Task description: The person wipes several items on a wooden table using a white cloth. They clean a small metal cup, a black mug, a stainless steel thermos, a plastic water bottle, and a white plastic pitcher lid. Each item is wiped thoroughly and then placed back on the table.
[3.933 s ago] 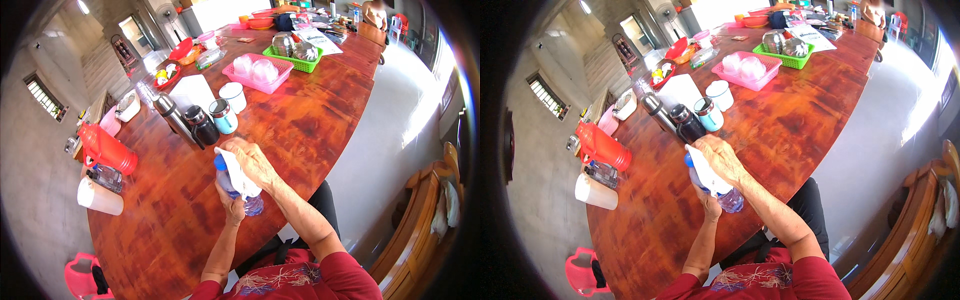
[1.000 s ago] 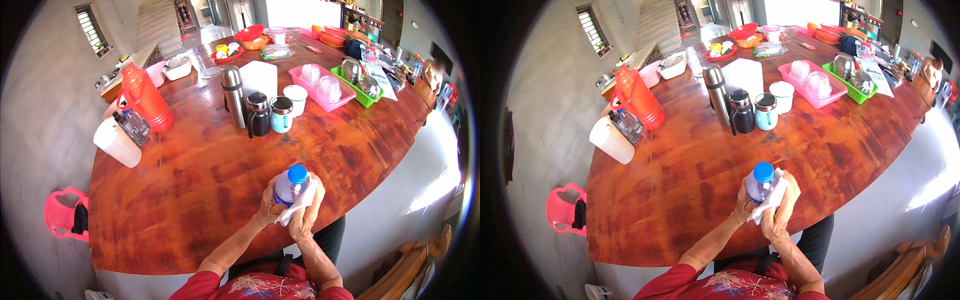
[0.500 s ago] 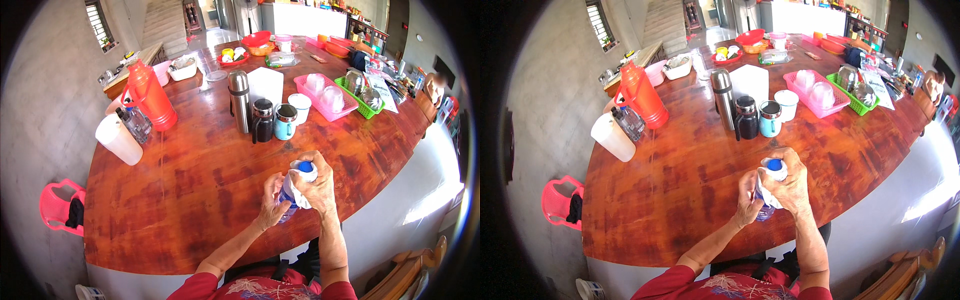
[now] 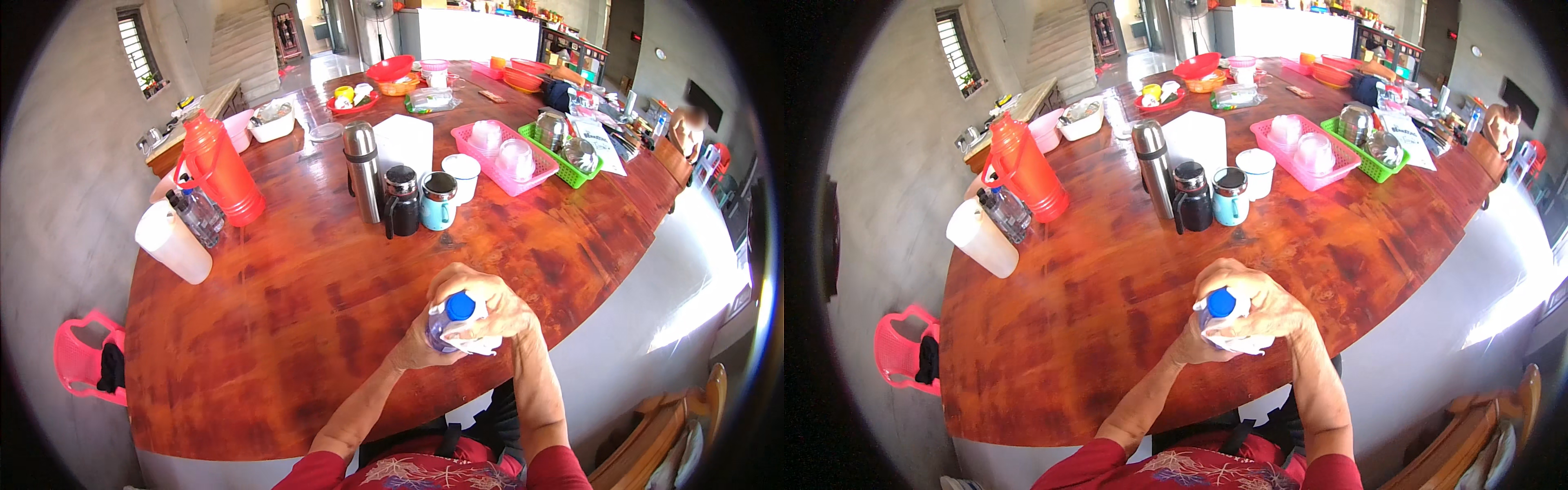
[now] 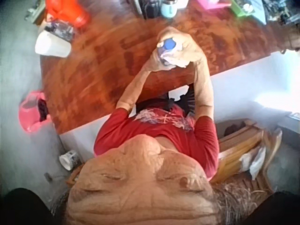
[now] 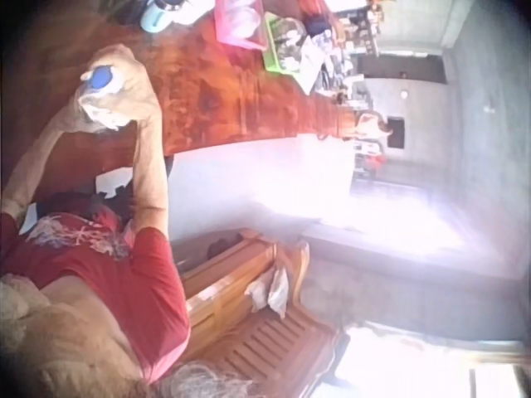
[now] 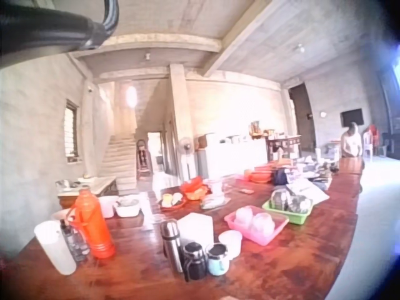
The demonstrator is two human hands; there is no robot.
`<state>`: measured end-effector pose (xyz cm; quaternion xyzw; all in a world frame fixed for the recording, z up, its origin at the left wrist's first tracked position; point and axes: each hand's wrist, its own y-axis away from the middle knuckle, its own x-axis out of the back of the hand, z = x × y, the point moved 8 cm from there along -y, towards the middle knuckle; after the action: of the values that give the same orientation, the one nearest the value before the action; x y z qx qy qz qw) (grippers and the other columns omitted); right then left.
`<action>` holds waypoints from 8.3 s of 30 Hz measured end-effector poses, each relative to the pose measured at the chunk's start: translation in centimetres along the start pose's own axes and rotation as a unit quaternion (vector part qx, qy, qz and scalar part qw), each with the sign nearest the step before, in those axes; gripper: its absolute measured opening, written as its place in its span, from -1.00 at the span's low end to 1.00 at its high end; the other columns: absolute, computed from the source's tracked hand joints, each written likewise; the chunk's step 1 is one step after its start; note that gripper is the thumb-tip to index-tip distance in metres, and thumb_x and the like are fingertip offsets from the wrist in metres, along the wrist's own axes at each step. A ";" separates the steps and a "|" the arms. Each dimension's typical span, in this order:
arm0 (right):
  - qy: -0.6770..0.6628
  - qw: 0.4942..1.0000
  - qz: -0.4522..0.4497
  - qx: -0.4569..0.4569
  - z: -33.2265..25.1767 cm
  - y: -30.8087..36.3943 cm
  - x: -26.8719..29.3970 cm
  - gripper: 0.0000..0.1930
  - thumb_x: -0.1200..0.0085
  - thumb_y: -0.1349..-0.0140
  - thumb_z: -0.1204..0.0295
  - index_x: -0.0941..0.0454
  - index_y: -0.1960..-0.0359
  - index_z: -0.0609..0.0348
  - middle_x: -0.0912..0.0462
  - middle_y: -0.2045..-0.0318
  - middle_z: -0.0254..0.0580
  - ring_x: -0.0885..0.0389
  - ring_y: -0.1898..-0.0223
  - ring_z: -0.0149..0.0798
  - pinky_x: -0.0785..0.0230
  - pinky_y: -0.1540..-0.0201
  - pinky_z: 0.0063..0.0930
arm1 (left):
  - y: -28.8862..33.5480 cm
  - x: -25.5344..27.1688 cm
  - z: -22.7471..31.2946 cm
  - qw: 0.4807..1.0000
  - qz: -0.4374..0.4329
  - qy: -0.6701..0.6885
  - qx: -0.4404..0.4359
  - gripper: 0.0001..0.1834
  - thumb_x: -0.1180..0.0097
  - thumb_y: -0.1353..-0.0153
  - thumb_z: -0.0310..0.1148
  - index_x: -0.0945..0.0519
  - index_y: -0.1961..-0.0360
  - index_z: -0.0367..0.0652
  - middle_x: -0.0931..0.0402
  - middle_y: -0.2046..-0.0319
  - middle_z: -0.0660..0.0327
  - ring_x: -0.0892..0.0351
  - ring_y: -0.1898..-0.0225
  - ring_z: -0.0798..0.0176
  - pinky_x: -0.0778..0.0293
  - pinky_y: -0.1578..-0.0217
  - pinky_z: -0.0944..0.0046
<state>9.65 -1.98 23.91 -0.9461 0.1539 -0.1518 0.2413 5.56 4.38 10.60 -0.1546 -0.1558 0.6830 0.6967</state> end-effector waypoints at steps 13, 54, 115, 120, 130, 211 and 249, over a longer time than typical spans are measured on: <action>0.045 0.999 0.019 -0.025 0.8 -0.9 -0.8 -0.71 -0.32 0.15 0.44 -0.55 0.33 0.14 -0.54 0.28 -0.22 -0.50 0.15 -0.23 -0.35 0.06 -0.34 | 0.0 0.2 0.7 0.994 -0.059 -0.090 -0.004 -0.09 -0.50 0.23 -0.40 -0.26 -0.19 -0.14 -0.37 -0.06 0.21 -0.37 -0.09 0.28 -0.32 -0.15 0.23; 0.296 0.879 0.373 -0.002 2.2 1.8 0.8 -0.66 0.10 -0.23 0.38 -0.40 -0.03 0.20 -0.42 0.00 0.08 -0.35 -0.06 0.12 -0.23 -0.12 -0.14 | 1.4 3.1 -4.5 0.973 0.215 0.080 0.026 -0.38 -0.01 -0.26 0.03 -0.37 -0.12 -0.27 -0.46 -0.01 0.15 -0.46 -0.01 0.23 -0.39 -0.05 0.20; 0.197 0.958 0.208 -0.032 6.9 5.6 -2.4 -0.31 -0.15 -0.02 0.33 -0.24 -0.24 0.21 -0.37 -0.15 0.05 -0.35 -0.17 0.05 -0.24 -0.19 -0.19 | 1.1 4.6 1.0 0.942 0.318 0.098 -0.032 -0.03 0.11 -0.04 0.49 -0.22 -0.20 -0.14 -0.40 -0.01 0.18 -0.46 -0.02 0.17 -0.45 -0.03 0.10; -0.117 0.966 0.183 -0.143 8.9 7.6 -3.2 -0.04 -0.33 0.25 0.33 -0.16 -0.31 0.12 -0.34 -0.21 -0.09 -0.32 -0.23 -0.18 -0.18 -0.27 -0.27 | 1.3 5.5 0.6 0.929 0.341 0.144 -0.006 -0.04 0.13 -0.03 0.50 -0.33 -0.09 -0.22 -0.48 0.09 0.14 -0.54 0.11 0.17 -0.52 0.07 0.13; 0.130 0.936 0.309 -0.108 7.9 9.4 -2.5 -0.06 -0.37 0.31 0.40 -0.20 -0.25 0.14 -0.40 -0.03 0.01 -0.41 -0.10 0.01 -0.31 -0.15 -0.22 | 0.3 3.1 1.1 0.922 0.328 0.189 0.084 -0.29 0.25 -0.31 0.24 -0.27 -0.20 -0.16 -0.40 -0.05 0.16 -0.41 -0.08 0.18 -0.34 -0.12 0.11; -0.484 0.727 0.402 -0.275 12.6 10.3 -8.6 -0.41 0.29 -0.35 -0.16 -0.40 -0.07 0.09 -0.60 0.21 -0.17 -0.61 0.38 -0.26 -0.55 0.43 -0.28 | -0.3 4.8 2.3 0.964 0.246 0.102 -0.016 0.02 -0.18 0.16 0.45 -0.38 0.00 -0.34 -0.49 0.10 0.10 -0.61 0.23 0.15 -0.60 0.19 0.15; -0.071 0.929 0.337 -0.139 8.6 11.3 -4.1 -0.08 -0.45 0.13 0.29 -0.18 -0.29 0.19 -0.40 -0.16 -0.24 -0.36 -0.20 -0.32 -0.16 -0.26 -0.33 | 0.1 3.2 3.4 0.948 0.279 0.117 -0.101 -0.07 -0.40 0.06 0.06 -0.26 -0.18 -0.32 -0.41 -0.02 0.11 -0.41 -0.07 0.22 -0.34 -0.10 0.21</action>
<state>6.62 -6.45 10.13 -0.8709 0.4656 0.0285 0.1548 4.04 7.55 13.59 -0.3406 -0.0918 0.8077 0.4724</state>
